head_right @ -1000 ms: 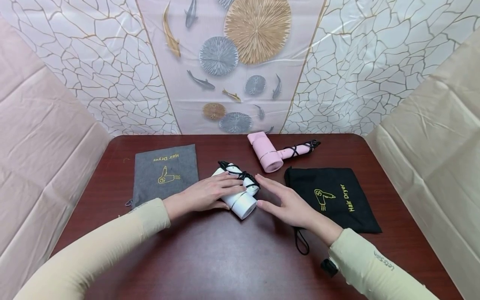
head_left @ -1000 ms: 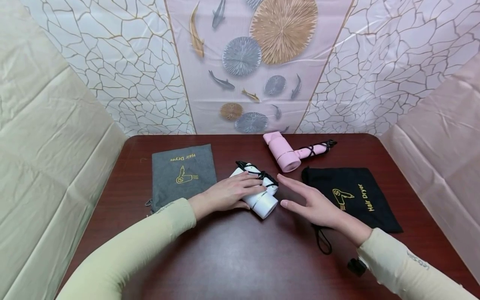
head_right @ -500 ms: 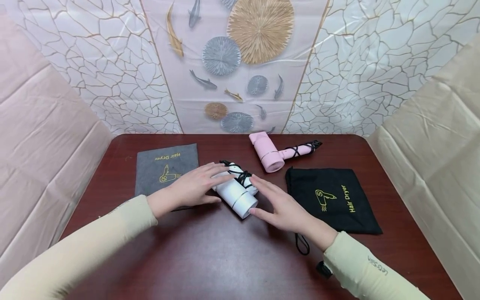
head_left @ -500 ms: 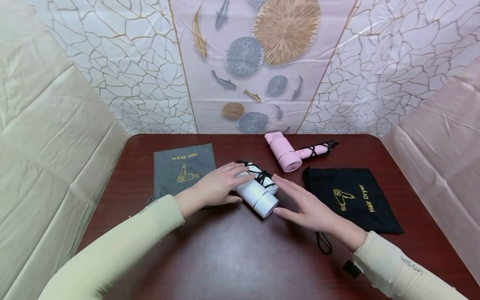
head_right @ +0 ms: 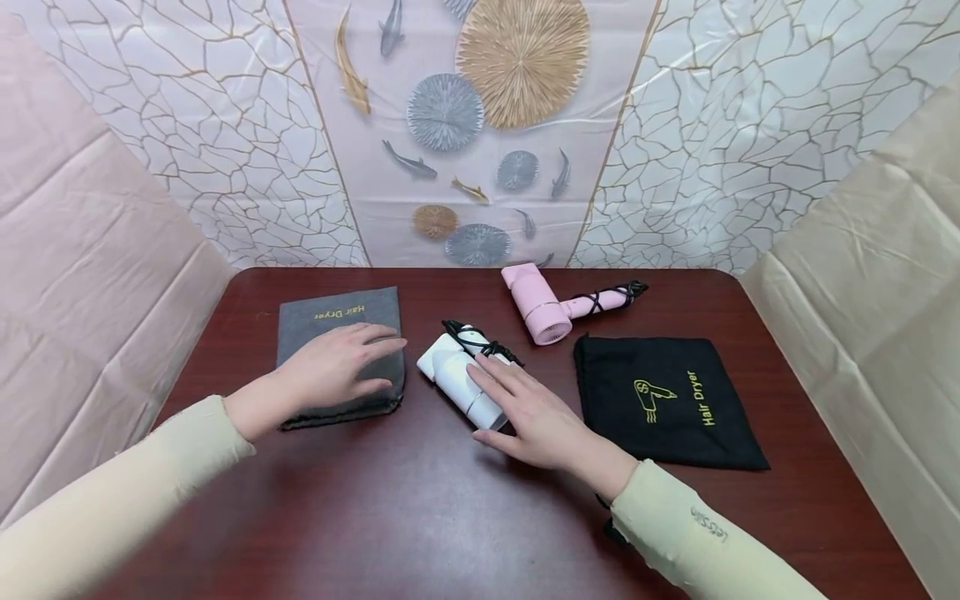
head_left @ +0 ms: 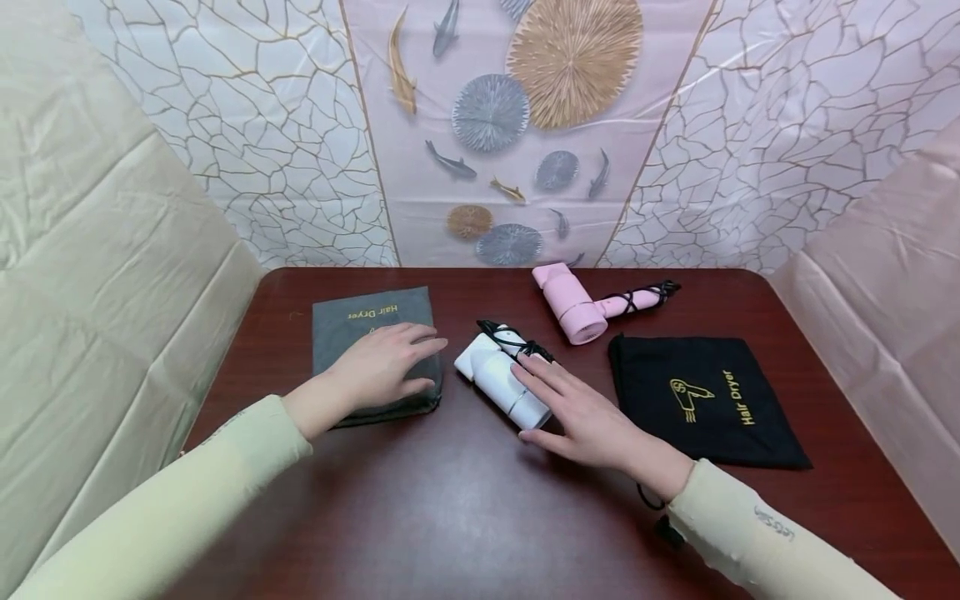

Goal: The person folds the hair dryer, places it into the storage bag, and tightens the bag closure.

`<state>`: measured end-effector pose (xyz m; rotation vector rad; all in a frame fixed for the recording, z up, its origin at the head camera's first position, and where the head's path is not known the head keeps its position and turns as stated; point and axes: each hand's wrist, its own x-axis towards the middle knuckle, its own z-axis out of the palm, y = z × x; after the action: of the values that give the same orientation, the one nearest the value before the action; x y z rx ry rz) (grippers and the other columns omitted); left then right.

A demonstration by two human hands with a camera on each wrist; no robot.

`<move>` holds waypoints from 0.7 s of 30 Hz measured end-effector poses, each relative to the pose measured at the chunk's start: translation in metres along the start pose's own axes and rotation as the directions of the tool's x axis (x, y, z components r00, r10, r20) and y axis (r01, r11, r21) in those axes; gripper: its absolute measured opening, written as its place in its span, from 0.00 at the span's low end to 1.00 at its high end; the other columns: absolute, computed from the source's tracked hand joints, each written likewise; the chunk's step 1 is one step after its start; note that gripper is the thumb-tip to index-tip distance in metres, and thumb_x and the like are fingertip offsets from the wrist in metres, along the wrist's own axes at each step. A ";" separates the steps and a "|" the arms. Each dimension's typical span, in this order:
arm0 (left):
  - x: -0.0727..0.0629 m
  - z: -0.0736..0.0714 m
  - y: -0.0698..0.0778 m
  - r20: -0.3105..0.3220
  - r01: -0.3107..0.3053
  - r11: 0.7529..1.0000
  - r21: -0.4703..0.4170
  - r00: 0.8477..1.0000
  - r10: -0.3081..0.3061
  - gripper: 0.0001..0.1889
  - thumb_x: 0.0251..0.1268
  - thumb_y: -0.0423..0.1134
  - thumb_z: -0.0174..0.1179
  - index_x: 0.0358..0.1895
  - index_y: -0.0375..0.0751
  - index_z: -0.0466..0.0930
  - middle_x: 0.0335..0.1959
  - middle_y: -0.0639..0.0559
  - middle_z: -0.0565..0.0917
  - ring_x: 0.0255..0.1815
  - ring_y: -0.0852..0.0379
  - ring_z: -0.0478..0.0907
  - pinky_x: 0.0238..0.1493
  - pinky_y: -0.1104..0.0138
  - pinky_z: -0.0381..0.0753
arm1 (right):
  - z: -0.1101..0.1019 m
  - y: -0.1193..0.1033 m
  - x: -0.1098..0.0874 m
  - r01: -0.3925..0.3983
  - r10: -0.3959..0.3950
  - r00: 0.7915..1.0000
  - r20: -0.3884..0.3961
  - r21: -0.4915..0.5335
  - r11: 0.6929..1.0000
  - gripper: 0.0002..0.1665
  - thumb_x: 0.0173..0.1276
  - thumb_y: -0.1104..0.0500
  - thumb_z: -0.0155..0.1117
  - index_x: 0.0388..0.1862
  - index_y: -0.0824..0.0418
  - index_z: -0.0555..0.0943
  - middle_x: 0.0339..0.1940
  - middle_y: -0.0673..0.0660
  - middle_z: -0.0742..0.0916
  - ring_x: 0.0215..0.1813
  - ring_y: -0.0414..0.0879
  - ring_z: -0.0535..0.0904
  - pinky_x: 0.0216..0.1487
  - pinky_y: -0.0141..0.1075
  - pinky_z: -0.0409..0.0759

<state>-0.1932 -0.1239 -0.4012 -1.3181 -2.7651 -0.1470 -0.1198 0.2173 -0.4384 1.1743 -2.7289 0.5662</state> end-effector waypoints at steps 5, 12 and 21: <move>-0.022 0.002 -0.011 0.014 0.048 0.999 0.012 0.999 -0.049 0.27 0.68 0.48 0.75 0.64 0.36 0.84 0.60 0.42 0.85 0.61 0.41 0.83 0.67 0.45 0.80 | 0.007 0.001 0.006 0.062 -0.063 0.998 -0.017 -0.058 0.996 0.52 0.68 0.48 0.78 0.84 0.64 0.65 0.82 0.68 0.70 0.82 0.63 0.66 0.79 0.58 0.66; -0.049 0.009 -0.021 0.055 0.095 0.995 0.034 0.994 -0.097 0.18 0.66 0.47 0.75 0.50 0.38 0.87 0.49 0.43 0.85 0.50 0.41 0.86 0.52 0.48 0.87 | 0.017 0.005 0.008 0.088 -0.090 0.996 -0.015 -0.122 0.989 0.54 0.67 0.47 0.79 0.84 0.64 0.64 0.82 0.70 0.69 0.82 0.66 0.66 0.78 0.61 0.67; -0.070 0.019 -0.022 0.065 0.097 0.995 0.019 0.993 -0.098 0.12 0.63 0.45 0.77 0.38 0.44 0.85 0.38 0.50 0.82 0.40 0.46 0.85 0.41 0.52 0.87 | 0.022 0.005 0.004 0.081 -0.076 0.996 0.040 -0.147 0.986 0.52 0.70 0.45 0.77 0.85 0.62 0.64 0.84 0.67 0.67 0.83 0.64 0.64 0.81 0.59 0.65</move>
<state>-0.1672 -0.1896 -0.4289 -1.2065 -2.8806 -0.0880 -0.1253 0.2099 -0.4592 1.2582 -2.6845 0.3297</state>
